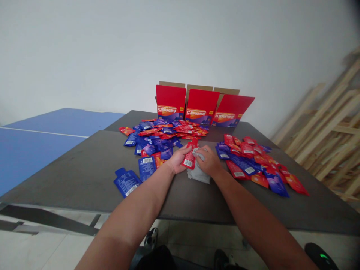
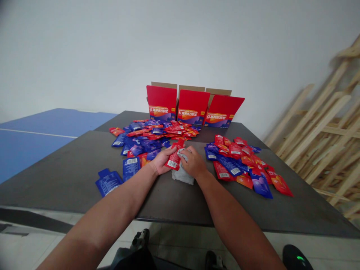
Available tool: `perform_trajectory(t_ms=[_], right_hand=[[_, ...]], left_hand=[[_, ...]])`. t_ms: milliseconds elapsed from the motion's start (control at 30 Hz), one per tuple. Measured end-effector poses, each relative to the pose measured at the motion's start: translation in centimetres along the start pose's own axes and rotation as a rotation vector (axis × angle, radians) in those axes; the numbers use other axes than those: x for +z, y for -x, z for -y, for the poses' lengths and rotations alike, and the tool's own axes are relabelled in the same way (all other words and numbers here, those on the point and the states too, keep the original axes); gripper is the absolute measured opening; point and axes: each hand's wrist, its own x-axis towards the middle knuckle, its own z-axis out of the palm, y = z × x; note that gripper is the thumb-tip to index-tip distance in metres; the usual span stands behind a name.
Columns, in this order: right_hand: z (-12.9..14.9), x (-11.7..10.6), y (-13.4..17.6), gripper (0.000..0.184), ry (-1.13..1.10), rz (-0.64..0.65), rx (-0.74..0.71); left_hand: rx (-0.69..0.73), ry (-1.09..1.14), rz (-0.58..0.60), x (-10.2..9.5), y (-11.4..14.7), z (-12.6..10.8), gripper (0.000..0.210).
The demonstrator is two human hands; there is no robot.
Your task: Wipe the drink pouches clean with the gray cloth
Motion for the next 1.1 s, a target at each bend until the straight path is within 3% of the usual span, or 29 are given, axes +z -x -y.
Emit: perform_trajectory(t_ms=[467,633,733,900,1100], right_hand=[[-1.3,0.2,-0.4,0.022,0.057,-0.144,0.262],[-1.5,0.0,-0.6,0.02,0.07,-0.231,0.425],[-0.7,-0.2,-0.6,0.02,0.017,-0.218,0.271],[2.0,-0.1,0.1,0.021,-0.071,0.072,-0.127],[3.2,0.4,0.5,0.022,-0.074,0.152,-0.192]], left_hand=[[-0.165,-0.055,-0.024,0.7,0.6,0.3,0.032],[-0.14,0.056,-0.164,0.1,0.1,-0.4,0.03],[-0.105,0.129,-0.242,-0.5,-0.2,-0.9,0.027],[-0.151,0.15,-0.216,-1.0,-0.3,-1.2,0.039],[-0.213,0.085,-0.214,-0.3,-0.1,-0.8,0.049]])
